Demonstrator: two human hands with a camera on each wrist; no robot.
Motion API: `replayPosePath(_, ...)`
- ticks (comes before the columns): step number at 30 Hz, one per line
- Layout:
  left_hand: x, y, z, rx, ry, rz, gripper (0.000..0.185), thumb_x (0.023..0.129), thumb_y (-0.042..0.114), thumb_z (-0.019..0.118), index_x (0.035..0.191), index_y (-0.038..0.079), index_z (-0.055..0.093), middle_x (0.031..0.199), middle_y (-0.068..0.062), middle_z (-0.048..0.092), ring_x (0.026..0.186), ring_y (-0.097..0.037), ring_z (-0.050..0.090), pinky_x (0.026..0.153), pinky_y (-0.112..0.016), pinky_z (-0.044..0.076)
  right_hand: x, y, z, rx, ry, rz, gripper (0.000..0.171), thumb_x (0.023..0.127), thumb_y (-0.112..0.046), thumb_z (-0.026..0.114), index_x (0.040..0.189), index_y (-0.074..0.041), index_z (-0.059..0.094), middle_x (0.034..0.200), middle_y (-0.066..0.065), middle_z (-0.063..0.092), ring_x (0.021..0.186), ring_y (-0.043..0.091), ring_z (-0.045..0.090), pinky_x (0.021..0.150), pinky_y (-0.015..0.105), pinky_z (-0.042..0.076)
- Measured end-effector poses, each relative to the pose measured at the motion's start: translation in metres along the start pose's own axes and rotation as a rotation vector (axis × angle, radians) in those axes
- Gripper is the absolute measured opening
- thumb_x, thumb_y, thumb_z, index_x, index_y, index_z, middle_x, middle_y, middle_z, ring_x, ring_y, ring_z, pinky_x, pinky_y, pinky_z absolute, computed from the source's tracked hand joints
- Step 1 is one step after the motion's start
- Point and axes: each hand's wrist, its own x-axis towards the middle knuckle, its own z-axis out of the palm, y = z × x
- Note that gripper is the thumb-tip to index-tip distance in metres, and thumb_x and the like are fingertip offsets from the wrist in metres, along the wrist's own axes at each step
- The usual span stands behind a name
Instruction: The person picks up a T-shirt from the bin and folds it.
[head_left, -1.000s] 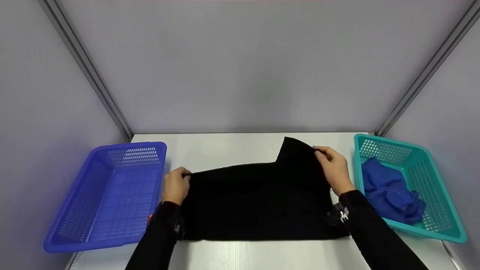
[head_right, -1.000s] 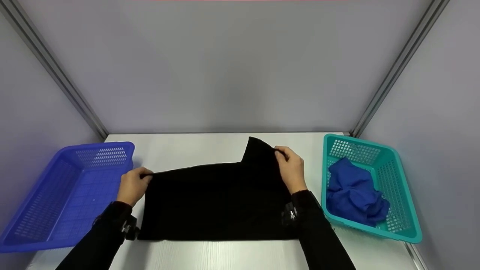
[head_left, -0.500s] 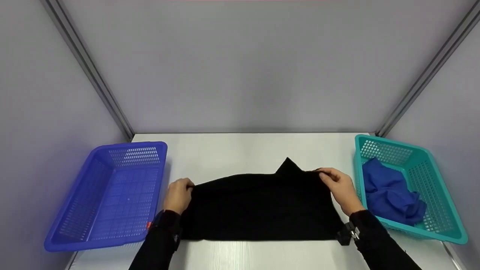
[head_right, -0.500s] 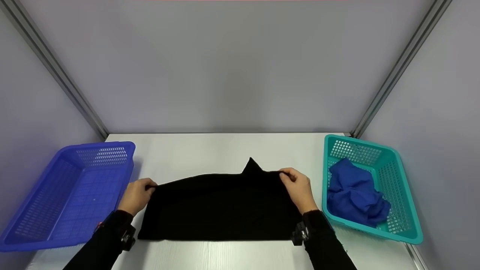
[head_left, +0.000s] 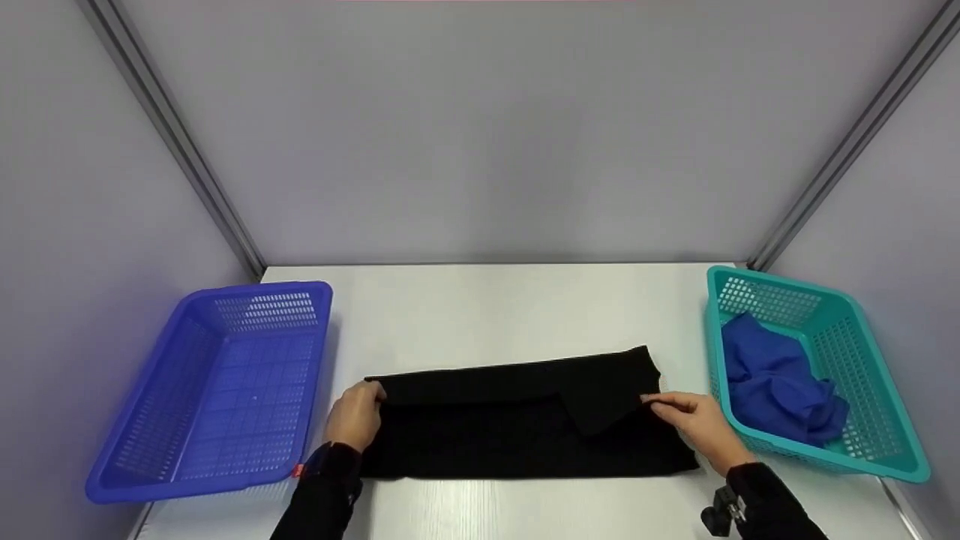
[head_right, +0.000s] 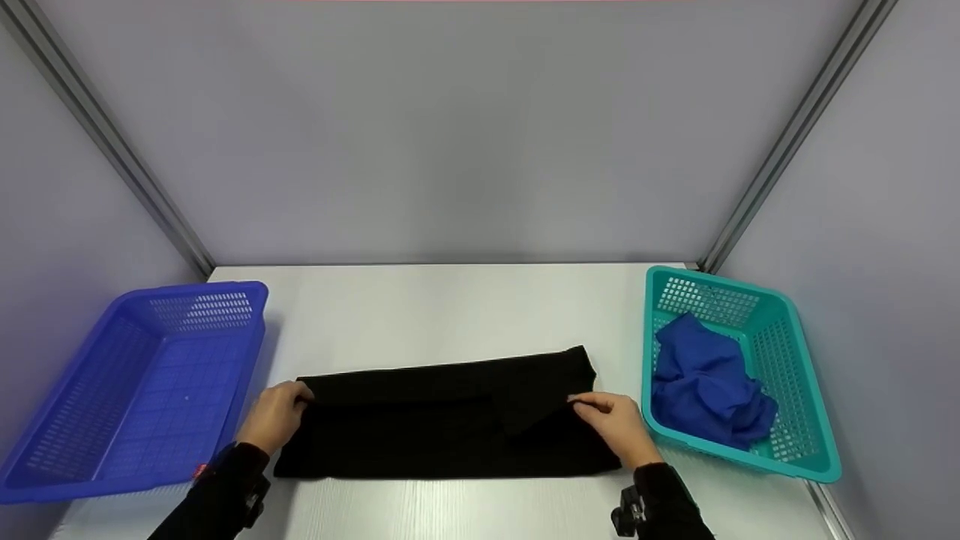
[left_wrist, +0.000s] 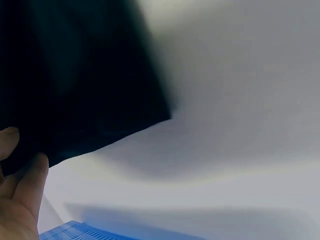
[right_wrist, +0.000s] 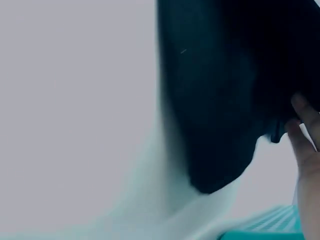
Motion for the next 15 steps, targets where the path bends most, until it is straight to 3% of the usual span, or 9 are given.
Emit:
replayPosePath(4, -0.006, -0.003, 0.004, 0.045, -0.017, 0.000, 0.016, 0.083, -0.015, 0.068, 0.086, 0.001, 0.068, 0.091, -0.014, 0.068, 0.081, -0.037, 0.069, 0.069, -0.049, 0.056, -0.006, 0.009, -0.002, -0.159, -0.049, -0.074, 0.028, 0.095, -0.023, 0.073, 0.116, -0.004, 0.077, 0.139, 0.017, 0.062, 0.150, 0.038, 0.028, 0.125, 0.043, 0.018)
replayPosePath(7, -0.010, -0.006, 0.007, 0.087, -0.018, 0.012, 0.018, 0.080, -0.015, 0.069, 0.084, 0.002, 0.067, 0.091, -0.012, 0.067, 0.079, -0.035, 0.068, 0.067, -0.048, 0.056, -0.010, 0.014, -0.002, -0.285, -0.059, -0.139, 0.021, 0.093, -0.021, 0.075, 0.107, -0.007, 0.080, 0.141, 0.025, 0.057, 0.148, 0.051, 0.023, 0.121, 0.067, 0.007)
replayPosePath(11, -0.013, -0.009, 0.012, 0.183, 0.002, 0.069, 0.014, 0.078, -0.010, 0.071, 0.083, 0.002, 0.067, 0.090, -0.013, 0.067, 0.084, -0.034, 0.067, 0.072, -0.048, 0.056, -0.012, 0.017, 0.000, -0.396, -0.084, -0.196, 0.022, 0.095, -0.026, 0.073, 0.106, -0.009, 0.081, 0.136, 0.025, 0.062, 0.140, 0.059, 0.034, 0.112, 0.073, 0.023)
replayPosePath(15, -0.013, -0.006, 0.015, 0.224, -0.013, 0.119, 0.020, 0.082, 0.004, 0.071, 0.102, 0.000, 0.071, 0.114, -0.018, 0.068, 0.116, -0.043, 0.061, 0.098, -0.055, 0.049, -0.011, 0.018, 0.006, -0.505, -0.070, -0.330, 0.025, 0.099, -0.028, 0.067, 0.104, -0.007, 0.081, 0.118, 0.014, 0.074, 0.127, 0.049, 0.056, 0.109, 0.068, 0.035)
